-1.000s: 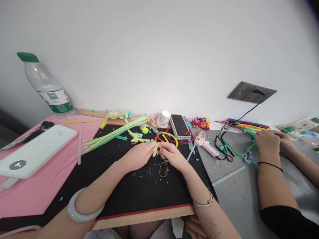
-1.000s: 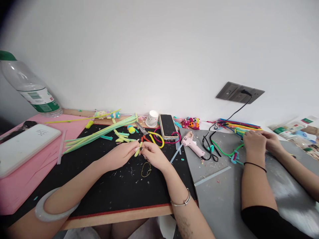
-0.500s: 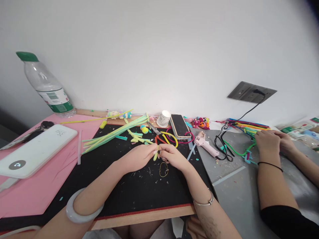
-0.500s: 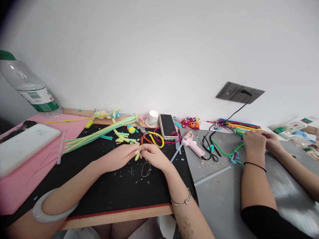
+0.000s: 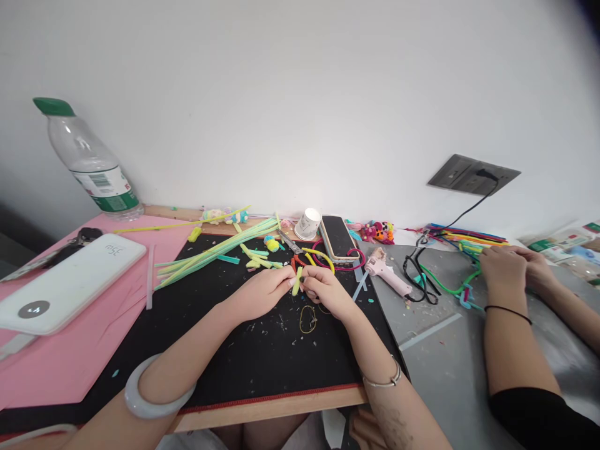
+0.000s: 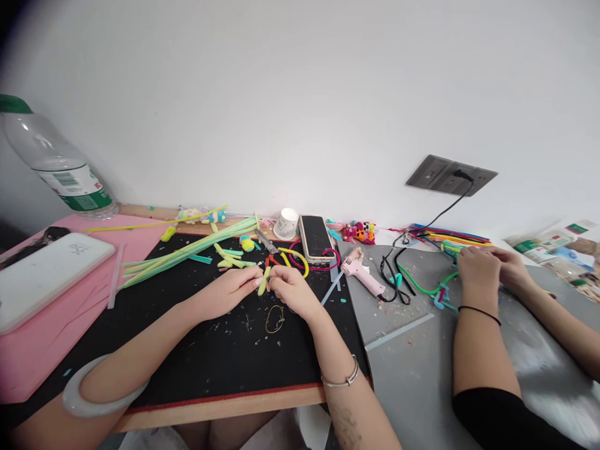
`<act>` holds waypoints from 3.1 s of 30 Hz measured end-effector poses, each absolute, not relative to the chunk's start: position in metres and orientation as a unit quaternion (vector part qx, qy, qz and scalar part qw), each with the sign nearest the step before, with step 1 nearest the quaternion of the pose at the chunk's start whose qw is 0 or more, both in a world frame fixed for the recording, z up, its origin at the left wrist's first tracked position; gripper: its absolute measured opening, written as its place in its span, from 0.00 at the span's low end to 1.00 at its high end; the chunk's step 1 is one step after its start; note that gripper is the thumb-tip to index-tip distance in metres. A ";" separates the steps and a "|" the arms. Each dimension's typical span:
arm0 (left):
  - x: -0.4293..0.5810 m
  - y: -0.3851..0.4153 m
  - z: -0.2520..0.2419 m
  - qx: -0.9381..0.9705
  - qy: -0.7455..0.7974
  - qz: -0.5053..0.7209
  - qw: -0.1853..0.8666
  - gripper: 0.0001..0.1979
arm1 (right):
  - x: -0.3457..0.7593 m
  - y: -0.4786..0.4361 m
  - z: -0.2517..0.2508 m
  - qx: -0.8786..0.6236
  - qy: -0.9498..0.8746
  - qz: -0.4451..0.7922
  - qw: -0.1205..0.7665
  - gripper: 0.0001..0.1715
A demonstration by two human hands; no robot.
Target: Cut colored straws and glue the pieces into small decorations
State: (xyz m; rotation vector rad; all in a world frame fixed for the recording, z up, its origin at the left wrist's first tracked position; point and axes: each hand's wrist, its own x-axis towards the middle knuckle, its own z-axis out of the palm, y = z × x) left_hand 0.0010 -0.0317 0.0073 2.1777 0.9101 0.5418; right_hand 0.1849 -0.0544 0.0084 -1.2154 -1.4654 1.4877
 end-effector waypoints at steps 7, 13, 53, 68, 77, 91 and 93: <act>0.001 -0.031 0.007 0.841 0.354 0.205 0.354 0.12 | 0.186 -0.052 0.003 -0.478 -0.569 0.544 0.390 0.09; 0.003 -0.032 0.005 0.837 0.350 0.208 0.365 0.12 | 0.183 -0.053 0.003 -0.468 -0.558 0.564 0.389 0.10; 0.004 -0.033 0.008 0.798 0.348 0.249 0.425 0.12 | 0.181 -0.058 0.007 -0.458 -0.654 0.508 0.323 0.12; 0.004 -0.032 0.005 0.799 0.357 0.248 0.415 0.12 | 0.181 -0.056 0.003 -0.462 -0.653 0.499 0.333 0.11; 0.004 -0.031 0.002 0.807 0.345 0.251 0.408 0.12 | 0.180 -0.056 0.003 -0.456 -0.660 0.498 0.329 0.10; 0.005 -0.033 0.001 0.814 0.339 0.250 0.401 0.12 | 0.179 -0.057 0.003 -0.456 -0.663 0.495 0.327 0.10; 0.005 -0.033 0.002 0.814 0.339 0.248 0.402 0.12 | 0.179 -0.057 0.004 -0.455 -0.666 0.493 0.326 0.10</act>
